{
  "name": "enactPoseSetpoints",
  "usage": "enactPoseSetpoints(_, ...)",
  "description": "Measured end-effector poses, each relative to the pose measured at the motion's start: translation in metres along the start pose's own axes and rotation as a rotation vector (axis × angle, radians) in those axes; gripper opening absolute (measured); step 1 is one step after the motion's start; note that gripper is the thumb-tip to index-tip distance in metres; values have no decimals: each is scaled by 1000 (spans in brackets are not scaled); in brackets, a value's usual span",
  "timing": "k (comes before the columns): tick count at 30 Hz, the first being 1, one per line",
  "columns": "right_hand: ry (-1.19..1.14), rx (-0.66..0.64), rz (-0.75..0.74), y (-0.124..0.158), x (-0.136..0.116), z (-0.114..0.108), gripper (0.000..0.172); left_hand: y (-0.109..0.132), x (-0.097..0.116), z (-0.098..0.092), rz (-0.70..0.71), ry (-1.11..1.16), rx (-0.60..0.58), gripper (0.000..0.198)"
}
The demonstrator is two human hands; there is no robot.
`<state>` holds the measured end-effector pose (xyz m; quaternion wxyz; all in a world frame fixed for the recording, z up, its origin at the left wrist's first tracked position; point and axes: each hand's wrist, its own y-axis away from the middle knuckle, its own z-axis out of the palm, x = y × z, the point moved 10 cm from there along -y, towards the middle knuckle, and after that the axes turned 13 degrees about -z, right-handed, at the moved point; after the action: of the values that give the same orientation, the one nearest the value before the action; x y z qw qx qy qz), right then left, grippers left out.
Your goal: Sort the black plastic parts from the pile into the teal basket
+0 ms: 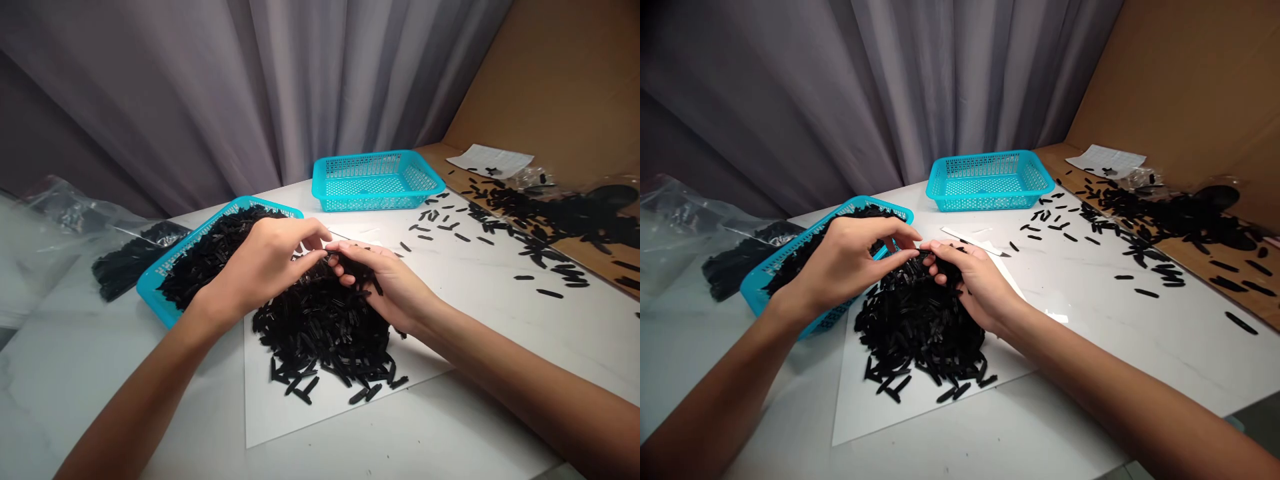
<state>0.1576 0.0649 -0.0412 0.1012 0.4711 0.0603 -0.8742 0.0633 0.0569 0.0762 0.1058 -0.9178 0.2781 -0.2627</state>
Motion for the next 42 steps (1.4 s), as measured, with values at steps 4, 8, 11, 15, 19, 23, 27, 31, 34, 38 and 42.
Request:
enactPoseSetpoints(4,40,4,16,0,2,-2,16,0,-1,-2,3,-10,0,10)
enactPoseSetpoints(8,42,15,0,0,1,-2,17,3,6,0,97,-139,26,8)
enactPoseSetpoints(11,31,19,0,0,0,-2,17,4,6,0,125,-213,55,6)
enactPoseSetpoints(15,29,7,-8,-1,0,-1,20,4,5,-1,130,-225,76,7)
enactPoseSetpoints(19,36,-4,-21,-1,-1,-1,21,4,4,-1,124,-251,80,8)
enactPoseSetpoints(23,46,0,-18,-2,0,-2,21,4,2,2,125,-283,66,8)
enactPoseSetpoints(27,51,-3,-20,-1,-1,-1,21,5,3,1,135,-285,78,8)
enactPoseSetpoints(31,45,5,-22,-1,-3,-2,21,5,4,-1,136,-272,86,7)
enactPoseSetpoints(34,45,7,-14,0,-2,-1,21,5,4,-3,137,-274,97,8)
enactPoseSetpoints(38,69,0,-41,-1,-4,-1,15,4,4,-5,122,-289,130,10)
enactPoseSetpoints(42,94,2,-101,-2,-9,-3,14,3,1,-5,95,-313,136,10)
